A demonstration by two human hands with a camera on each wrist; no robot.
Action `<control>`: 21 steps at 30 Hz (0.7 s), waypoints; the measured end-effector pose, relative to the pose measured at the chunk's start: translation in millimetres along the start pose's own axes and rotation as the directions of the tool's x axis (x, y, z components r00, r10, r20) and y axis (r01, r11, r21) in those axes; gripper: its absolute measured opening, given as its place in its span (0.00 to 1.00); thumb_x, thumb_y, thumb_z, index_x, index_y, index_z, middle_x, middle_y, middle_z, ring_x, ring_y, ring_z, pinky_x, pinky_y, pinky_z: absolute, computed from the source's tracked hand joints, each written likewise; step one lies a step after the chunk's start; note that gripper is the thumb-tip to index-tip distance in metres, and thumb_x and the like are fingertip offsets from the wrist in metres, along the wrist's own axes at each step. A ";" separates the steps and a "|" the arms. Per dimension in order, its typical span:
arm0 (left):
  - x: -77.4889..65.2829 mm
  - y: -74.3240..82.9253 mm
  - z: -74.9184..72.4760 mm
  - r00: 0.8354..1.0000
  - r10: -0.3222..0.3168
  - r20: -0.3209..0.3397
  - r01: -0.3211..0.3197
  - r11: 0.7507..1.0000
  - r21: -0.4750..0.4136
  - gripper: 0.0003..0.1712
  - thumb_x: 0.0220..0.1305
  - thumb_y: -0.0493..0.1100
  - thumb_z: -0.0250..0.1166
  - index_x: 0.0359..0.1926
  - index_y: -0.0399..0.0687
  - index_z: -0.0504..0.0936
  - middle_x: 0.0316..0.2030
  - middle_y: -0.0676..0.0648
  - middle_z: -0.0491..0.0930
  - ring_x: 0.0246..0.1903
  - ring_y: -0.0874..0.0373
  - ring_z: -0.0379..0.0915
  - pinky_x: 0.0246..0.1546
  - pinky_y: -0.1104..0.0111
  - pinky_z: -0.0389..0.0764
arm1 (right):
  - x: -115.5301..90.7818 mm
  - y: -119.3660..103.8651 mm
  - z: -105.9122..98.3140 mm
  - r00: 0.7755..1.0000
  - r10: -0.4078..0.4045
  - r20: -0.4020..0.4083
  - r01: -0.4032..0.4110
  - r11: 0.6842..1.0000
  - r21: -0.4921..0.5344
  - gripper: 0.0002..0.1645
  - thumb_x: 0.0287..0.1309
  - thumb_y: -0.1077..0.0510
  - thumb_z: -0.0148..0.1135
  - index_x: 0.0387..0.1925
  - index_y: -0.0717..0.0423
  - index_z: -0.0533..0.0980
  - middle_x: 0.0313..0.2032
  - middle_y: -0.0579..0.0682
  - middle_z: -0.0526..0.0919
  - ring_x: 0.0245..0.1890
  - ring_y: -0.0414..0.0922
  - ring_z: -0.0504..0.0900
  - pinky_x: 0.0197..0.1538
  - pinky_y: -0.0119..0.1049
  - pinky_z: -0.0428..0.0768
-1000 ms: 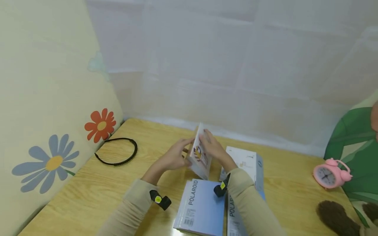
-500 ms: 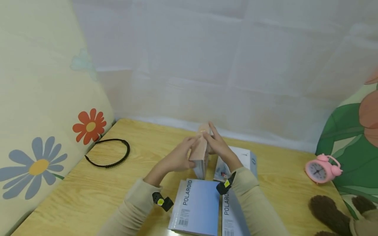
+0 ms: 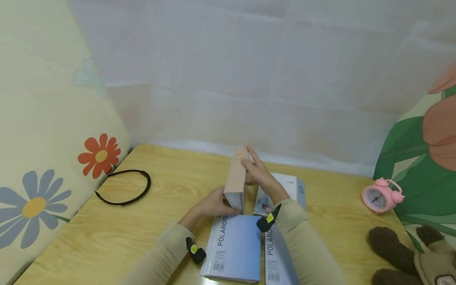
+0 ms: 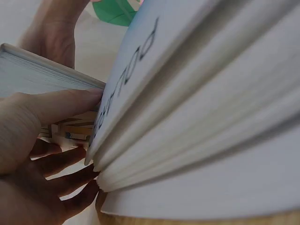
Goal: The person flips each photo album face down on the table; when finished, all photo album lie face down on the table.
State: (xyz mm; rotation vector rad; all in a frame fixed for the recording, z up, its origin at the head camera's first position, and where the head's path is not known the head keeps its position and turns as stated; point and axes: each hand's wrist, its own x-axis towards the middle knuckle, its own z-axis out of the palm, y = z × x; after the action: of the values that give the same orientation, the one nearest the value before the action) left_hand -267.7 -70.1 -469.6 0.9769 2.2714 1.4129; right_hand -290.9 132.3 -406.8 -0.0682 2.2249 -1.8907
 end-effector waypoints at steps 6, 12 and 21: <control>-5.5 5.5 -0.4 0.993 -0.082 -0.089 0.084 0.996 0.011 0.53 0.48 0.36 0.76 0.75 0.42 0.60 0.67 0.37 0.68 0.62 0.39 0.68 0.60 0.45 0.72 | -1.9 3.9 -4.7 1.000 0.011 -0.020 -0.008 0.993 0.119 0.39 0.75 0.51 0.46 0.79 0.38 0.43 0.69 0.65 0.64 0.64 0.61 0.70 0.57 0.55 0.78; -11.4 6.6 -9.8 0.979 -0.141 -0.149 0.164 0.975 0.151 0.51 0.43 0.31 0.74 0.72 0.39 0.65 0.68 0.34 0.65 0.66 0.38 0.62 0.66 0.45 0.64 | -8.6 15.0 -7.5 0.989 -0.036 -0.142 0.006 0.979 -0.204 0.37 0.69 0.59 0.48 0.76 0.62 0.53 0.68 0.69 0.65 0.65 0.61 0.68 0.66 0.53 0.69; -11.9 3.8 -10.0 0.970 -0.164 -0.180 0.207 0.946 0.249 0.43 0.42 0.32 0.79 0.63 0.36 0.75 0.67 0.32 0.65 0.68 0.34 0.59 0.68 0.44 0.60 | -17.2 28.4 3.5 0.990 -0.017 -0.143 -0.065 0.835 -0.547 0.44 0.62 0.51 0.62 0.74 0.60 0.58 0.61 0.68 0.73 0.57 0.62 0.75 0.59 0.57 0.75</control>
State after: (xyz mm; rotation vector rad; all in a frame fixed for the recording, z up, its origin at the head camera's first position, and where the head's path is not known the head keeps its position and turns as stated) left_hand -263.2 -83.8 -462.8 0.7172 2.6439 1.1639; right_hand -270.4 136.8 -432.8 0.0036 2.7850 -1.2077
